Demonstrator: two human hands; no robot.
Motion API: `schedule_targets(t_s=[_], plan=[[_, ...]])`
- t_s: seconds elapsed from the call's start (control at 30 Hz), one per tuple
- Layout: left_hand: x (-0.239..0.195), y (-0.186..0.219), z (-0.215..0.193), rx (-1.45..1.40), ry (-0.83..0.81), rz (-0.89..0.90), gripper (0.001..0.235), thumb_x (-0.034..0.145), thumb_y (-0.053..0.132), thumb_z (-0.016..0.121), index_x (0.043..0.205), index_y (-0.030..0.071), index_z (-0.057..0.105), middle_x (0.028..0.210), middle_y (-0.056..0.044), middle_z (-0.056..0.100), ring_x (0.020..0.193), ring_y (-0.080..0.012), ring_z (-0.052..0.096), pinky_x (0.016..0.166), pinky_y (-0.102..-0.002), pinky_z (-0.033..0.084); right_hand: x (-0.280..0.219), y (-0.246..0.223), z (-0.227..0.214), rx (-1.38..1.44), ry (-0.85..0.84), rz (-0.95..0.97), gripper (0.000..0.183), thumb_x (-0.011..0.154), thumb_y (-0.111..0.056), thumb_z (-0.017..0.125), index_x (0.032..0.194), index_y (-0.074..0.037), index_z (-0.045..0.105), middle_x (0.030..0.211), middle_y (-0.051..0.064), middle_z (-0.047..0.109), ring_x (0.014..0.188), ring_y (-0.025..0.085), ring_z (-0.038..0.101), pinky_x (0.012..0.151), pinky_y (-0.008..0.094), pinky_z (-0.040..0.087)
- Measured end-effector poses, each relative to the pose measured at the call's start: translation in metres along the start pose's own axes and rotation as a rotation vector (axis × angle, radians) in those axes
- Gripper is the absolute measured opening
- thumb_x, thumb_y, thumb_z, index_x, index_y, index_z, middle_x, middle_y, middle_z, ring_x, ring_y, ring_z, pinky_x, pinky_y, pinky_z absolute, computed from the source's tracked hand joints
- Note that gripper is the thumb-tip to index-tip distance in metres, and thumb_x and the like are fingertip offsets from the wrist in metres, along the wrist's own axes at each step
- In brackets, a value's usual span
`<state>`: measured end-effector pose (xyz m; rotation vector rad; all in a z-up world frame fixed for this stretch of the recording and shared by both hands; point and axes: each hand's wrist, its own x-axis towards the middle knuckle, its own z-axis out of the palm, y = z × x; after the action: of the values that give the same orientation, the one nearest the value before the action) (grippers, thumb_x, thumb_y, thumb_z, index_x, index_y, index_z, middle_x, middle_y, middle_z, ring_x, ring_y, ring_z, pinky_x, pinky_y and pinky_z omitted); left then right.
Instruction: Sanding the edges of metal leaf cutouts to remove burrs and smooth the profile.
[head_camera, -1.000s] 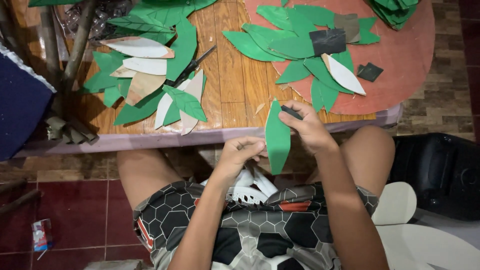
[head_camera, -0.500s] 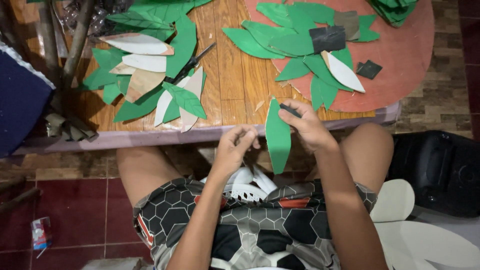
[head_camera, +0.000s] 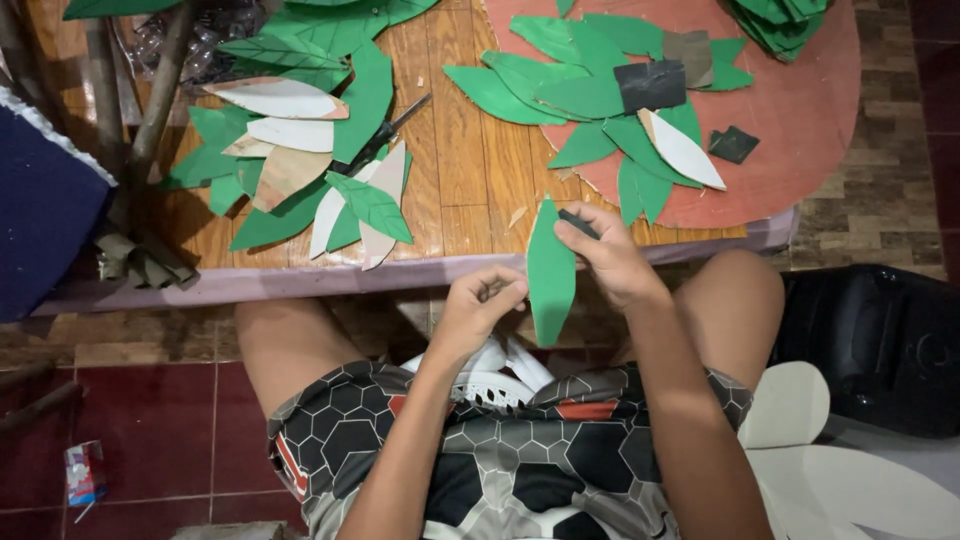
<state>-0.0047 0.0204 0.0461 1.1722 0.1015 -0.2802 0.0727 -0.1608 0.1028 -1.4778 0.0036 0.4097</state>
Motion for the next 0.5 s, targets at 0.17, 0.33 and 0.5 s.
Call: schedule_targets(t_s=[0.17, 0.33, 0.5], plan=[[0.004, -0.006, -0.003, 0.054, -0.011, 0.007, 0.012, 0.094, 0.011, 0.071, 0.1, 0.004, 0.076, 0.077, -0.007, 0.072, 0.074, -0.0103, 0.065, 0.07, -0.025, 0.054, -0.002, 0.003, 0.002, -0.059, 0.02, 0.016, 0.014, 0.098, -0.025, 0.072, 0.093, -0.014, 0.066, 0.058, -0.011, 0.047, 0.048, -0.003, 0.047, 0.048, 0.012, 0.043], [0.007, -0.014, -0.003, 0.099, -0.015, -0.016, 0.012, 0.095, 0.015, 0.068, 0.099, 0.006, 0.075, 0.073, -0.006, 0.069, 0.07, -0.0084, 0.06, 0.065, -0.023, 0.051, -0.002, 0.005, 0.0, -0.03, 0.027, 0.011, 0.013, 0.098, -0.024, 0.072, 0.094, -0.013, 0.067, 0.059, -0.01, 0.047, 0.049, -0.003, 0.046, 0.048, 0.012, 0.041], [0.011, -0.021, 0.0, -0.139, 0.035, -0.082, 0.021, 0.106, 0.023, 0.051, 0.109, 0.009, 0.066, 0.086, -0.004, 0.064, 0.078, -0.0123, 0.062, 0.065, -0.023, 0.052, 0.009, 0.043, -0.011, 0.012, 0.028, -0.047, 0.012, 0.103, -0.026, 0.066, 0.099, -0.015, 0.064, 0.066, -0.011, 0.048, 0.055, -0.002, 0.048, 0.054, 0.013, 0.045]])
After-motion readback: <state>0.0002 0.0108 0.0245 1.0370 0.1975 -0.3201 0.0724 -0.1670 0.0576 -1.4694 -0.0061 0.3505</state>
